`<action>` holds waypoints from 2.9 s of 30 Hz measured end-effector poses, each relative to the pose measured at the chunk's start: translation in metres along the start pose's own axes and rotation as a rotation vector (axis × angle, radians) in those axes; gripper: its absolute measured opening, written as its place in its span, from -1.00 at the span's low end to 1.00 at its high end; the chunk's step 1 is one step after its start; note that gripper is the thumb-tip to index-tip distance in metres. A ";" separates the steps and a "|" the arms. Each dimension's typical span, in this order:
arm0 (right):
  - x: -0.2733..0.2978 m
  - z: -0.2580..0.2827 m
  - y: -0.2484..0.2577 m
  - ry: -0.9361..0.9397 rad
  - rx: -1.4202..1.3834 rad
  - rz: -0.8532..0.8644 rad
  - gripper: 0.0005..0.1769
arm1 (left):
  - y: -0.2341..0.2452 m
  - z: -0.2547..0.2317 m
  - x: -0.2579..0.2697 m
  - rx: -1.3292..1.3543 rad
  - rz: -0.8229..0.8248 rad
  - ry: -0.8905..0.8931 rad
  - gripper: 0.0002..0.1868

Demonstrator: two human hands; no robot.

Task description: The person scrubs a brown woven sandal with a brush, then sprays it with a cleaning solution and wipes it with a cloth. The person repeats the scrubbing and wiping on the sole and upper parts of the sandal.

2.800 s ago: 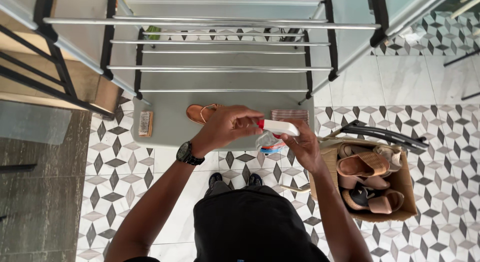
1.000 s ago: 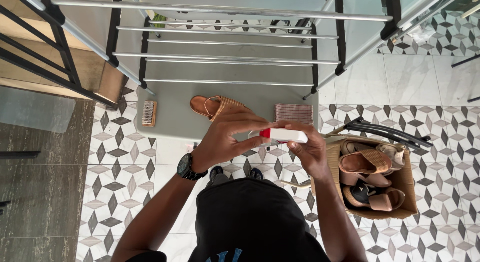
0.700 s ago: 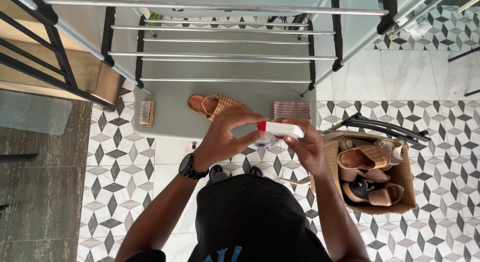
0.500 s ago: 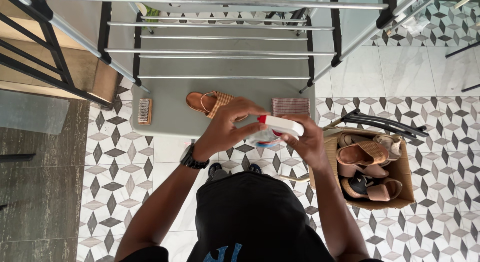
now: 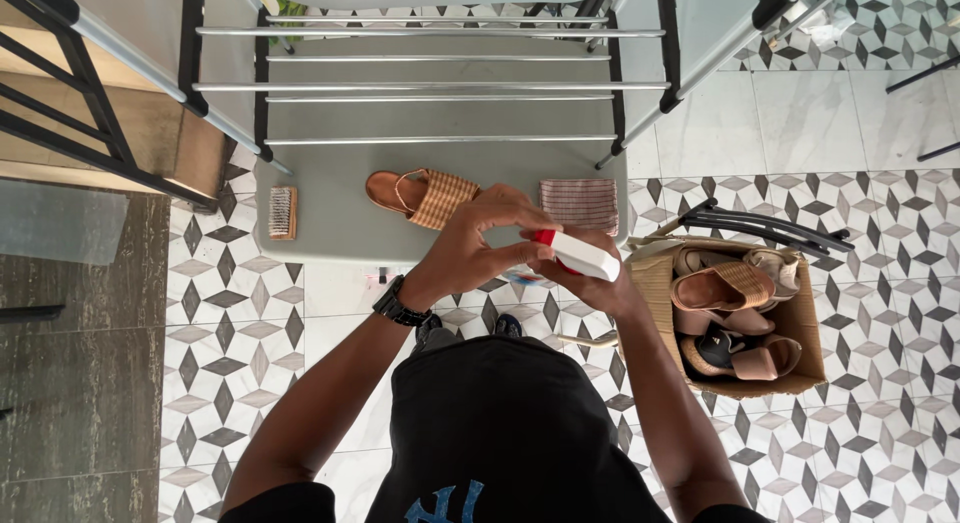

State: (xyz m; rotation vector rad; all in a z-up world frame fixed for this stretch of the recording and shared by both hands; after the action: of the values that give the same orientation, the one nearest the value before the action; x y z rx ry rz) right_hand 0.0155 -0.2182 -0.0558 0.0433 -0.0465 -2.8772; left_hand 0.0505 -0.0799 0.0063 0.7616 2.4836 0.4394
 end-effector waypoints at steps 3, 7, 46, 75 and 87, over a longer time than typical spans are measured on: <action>0.006 -0.004 0.001 -0.040 -0.030 0.032 -0.64 | -0.001 0.006 0.002 0.042 -0.019 -0.033 -0.67; -0.003 -0.006 -0.005 0.074 -0.011 0.095 -0.67 | -0.020 0.043 0.005 0.112 0.039 0.092 -0.64; 0.034 -0.074 0.046 -0.124 -0.356 -0.329 -0.43 | -0.011 0.331 0.099 -1.147 0.166 0.213 -0.82; -0.064 0.040 0.059 -0.070 0.051 -0.298 -0.31 | 0.005 0.161 0.060 0.214 -0.385 0.559 -0.58; -0.063 0.046 0.062 -0.017 -0.018 -0.357 -0.25 | -0.004 0.153 0.067 0.299 -0.462 0.598 -0.57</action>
State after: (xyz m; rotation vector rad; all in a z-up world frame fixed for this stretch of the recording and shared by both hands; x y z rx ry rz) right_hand 0.0913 -0.2602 -0.0059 0.0266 -0.0179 -3.2349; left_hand 0.0843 -0.0195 -0.1457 0.1342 3.2152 0.1318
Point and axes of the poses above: each hand's wrist, its own x-axis away from the middle knuckle, its own y-axis out of the back of the hand, z = x × y, the point moved 10 cm from there along -x, towards the middle knuckle, and after that the axes turned 15 degrees about -x, right-handed, at the moved point
